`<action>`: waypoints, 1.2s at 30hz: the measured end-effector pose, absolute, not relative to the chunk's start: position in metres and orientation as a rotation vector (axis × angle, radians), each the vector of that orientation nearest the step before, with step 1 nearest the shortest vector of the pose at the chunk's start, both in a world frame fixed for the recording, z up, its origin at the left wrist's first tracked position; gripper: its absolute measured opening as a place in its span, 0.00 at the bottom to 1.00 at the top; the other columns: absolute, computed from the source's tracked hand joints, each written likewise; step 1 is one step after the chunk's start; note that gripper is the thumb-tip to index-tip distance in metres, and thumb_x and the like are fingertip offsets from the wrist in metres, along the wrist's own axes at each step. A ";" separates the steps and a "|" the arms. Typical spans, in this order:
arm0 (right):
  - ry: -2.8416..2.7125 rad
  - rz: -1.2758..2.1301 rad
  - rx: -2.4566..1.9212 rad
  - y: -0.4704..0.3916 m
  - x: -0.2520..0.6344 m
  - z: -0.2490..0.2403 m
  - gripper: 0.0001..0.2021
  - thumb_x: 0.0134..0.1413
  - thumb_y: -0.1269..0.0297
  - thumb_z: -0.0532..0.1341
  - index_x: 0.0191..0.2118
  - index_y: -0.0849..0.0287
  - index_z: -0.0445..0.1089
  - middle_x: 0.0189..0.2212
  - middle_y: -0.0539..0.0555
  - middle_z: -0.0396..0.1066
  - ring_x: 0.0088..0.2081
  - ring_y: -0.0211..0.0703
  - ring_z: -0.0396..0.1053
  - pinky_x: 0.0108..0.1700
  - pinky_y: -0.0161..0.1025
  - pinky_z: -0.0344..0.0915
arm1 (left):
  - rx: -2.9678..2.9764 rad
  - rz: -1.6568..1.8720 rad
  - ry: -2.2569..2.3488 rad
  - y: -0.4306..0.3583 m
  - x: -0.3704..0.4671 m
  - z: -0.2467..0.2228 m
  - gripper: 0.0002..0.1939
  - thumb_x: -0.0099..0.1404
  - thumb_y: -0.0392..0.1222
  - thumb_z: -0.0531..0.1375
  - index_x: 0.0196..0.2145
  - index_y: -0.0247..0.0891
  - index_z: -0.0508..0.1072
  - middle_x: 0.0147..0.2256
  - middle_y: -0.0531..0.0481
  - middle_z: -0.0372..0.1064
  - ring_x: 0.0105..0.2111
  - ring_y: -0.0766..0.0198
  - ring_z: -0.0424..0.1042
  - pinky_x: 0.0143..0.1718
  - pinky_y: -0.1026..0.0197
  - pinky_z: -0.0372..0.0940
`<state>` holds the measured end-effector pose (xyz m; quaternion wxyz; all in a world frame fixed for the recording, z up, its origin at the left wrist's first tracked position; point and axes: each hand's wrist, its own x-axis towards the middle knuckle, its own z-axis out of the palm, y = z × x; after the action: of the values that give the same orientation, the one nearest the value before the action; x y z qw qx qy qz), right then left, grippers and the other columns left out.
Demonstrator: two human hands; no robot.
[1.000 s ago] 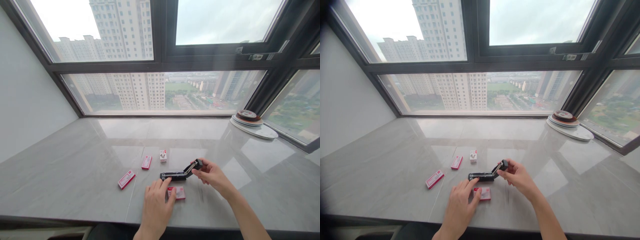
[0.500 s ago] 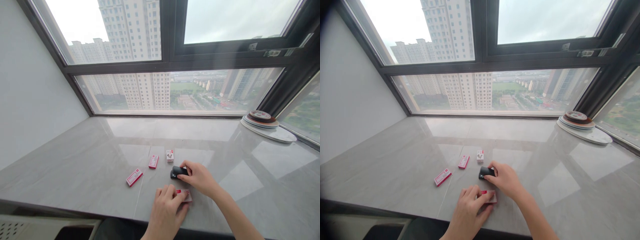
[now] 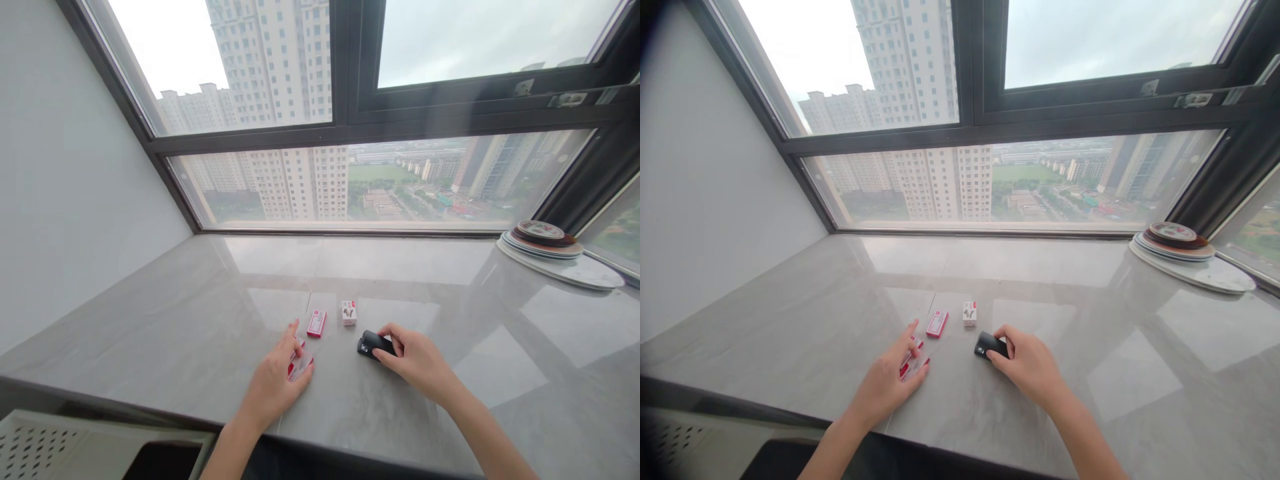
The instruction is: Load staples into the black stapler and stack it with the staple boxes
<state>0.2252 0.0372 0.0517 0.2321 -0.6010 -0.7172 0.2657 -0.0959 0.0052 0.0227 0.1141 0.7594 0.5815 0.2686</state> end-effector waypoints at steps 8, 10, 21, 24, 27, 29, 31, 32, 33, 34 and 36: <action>-1.895 0.822 -1.665 0.031 0.231 0.050 0.24 0.59 0.53 0.61 0.59 0.52 0.74 0.22 0.45 0.58 0.25 0.39 0.62 0.29 0.34 0.53 | 2.307 0.869 2.005 0.016 -0.034 0.013 0.34 0.69 0.43 0.60 0.70 0.48 0.57 0.68 0.41 0.57 0.61 0.46 0.67 0.56 0.45 0.67; -1.862 0.800 -1.683 0.027 0.231 0.048 0.23 0.59 0.52 0.61 0.58 0.52 0.75 0.22 0.45 0.58 0.25 0.40 0.62 0.29 0.35 0.53 | 2.359 0.844 1.981 0.024 -0.032 0.010 0.35 0.69 0.44 0.59 0.71 0.46 0.56 0.67 0.40 0.58 0.63 0.45 0.63 0.60 0.42 0.63; -1.674 0.881 -1.719 0.005 0.242 0.043 0.25 0.62 0.49 0.59 0.60 0.54 0.73 0.22 0.45 0.59 0.26 0.41 0.63 0.30 0.36 0.57 | 2.426 0.783 1.770 0.056 0.006 -0.005 0.36 0.78 0.49 0.49 0.76 0.41 0.39 0.74 0.39 0.42 0.74 0.46 0.41 0.70 0.39 0.50; -1.593 0.899 -1.755 0.002 0.245 0.033 0.26 0.62 0.45 0.58 0.57 0.55 0.75 0.19 0.44 0.53 0.24 0.40 0.59 0.27 0.36 0.54 | 2.446 0.780 1.776 0.056 0.022 0.000 0.32 0.78 0.47 0.48 0.75 0.44 0.43 0.74 0.40 0.45 0.74 0.47 0.42 0.70 0.37 0.51; -1.477 0.997 -1.718 -0.002 0.242 0.023 0.29 0.64 0.40 0.56 0.58 0.57 0.74 0.18 0.44 0.52 0.22 0.40 0.59 0.26 0.36 0.55 | 2.454 0.800 1.744 0.048 0.027 0.002 0.27 0.79 0.44 0.47 0.72 0.44 0.53 0.73 0.42 0.47 0.74 0.50 0.43 0.70 0.39 0.53; -1.392 1.126 -1.638 -0.005 0.234 0.017 0.33 0.64 0.39 0.54 0.64 0.57 0.69 0.19 0.43 0.54 0.20 0.39 0.59 0.23 0.36 0.57 | 2.454 0.826 1.712 0.037 0.024 0.001 0.24 0.79 0.43 0.47 0.69 0.44 0.58 0.73 0.43 0.48 0.74 0.52 0.44 0.70 0.41 0.54; -1.335 1.273 -1.536 -0.006 0.220 0.014 0.36 0.64 0.38 0.55 0.68 0.56 0.62 0.21 0.43 0.56 0.17 0.37 0.59 0.19 0.36 0.58 | 2.447 0.823 1.713 0.025 0.018 -0.001 0.23 0.79 0.42 0.47 0.68 0.45 0.59 0.73 0.43 0.48 0.74 0.52 0.44 0.69 0.40 0.54; -1.329 1.345 -1.476 -0.007 0.211 0.014 0.36 0.64 0.38 0.55 0.70 0.55 0.60 0.22 0.43 0.56 0.16 0.37 0.59 0.18 0.36 0.58 | 2.445 0.809 1.719 0.019 0.015 -0.002 0.23 0.78 0.42 0.47 0.68 0.45 0.59 0.73 0.44 0.47 0.74 0.52 0.44 0.69 0.40 0.55; -1.335 1.412 -1.408 -0.006 0.201 0.015 0.37 0.64 0.39 0.56 0.71 0.54 0.58 0.22 0.43 0.57 0.16 0.36 0.60 0.18 0.35 0.59 | 2.444 0.794 1.722 0.014 0.011 -0.003 0.23 0.78 0.41 0.47 0.68 0.45 0.59 0.73 0.43 0.47 0.74 0.51 0.44 0.69 0.39 0.55; -1.348 1.470 -1.334 -0.005 0.190 0.016 0.36 0.64 0.40 0.57 0.71 0.53 0.57 0.23 0.43 0.58 0.16 0.36 0.61 0.18 0.35 0.60 | 2.442 0.784 1.724 0.010 0.007 -0.004 0.23 0.78 0.41 0.47 0.68 0.46 0.59 0.73 0.43 0.47 0.74 0.51 0.44 0.69 0.39 0.55; -1.387 1.538 -1.204 -0.002 0.169 0.019 0.34 0.66 0.43 0.56 0.72 0.51 0.55 0.24 0.44 0.61 0.17 0.36 0.63 0.19 0.34 0.63 | 2.435 0.797 1.729 0.006 -0.003 -0.005 0.24 0.78 0.39 0.47 0.68 0.45 0.59 0.73 0.42 0.47 0.74 0.50 0.44 0.68 0.38 0.56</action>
<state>0.1692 -0.0017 0.0186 0.3645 -0.4680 -0.5392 0.5978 -0.0032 0.0065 -0.0054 0.0250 0.7875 0.5592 0.2578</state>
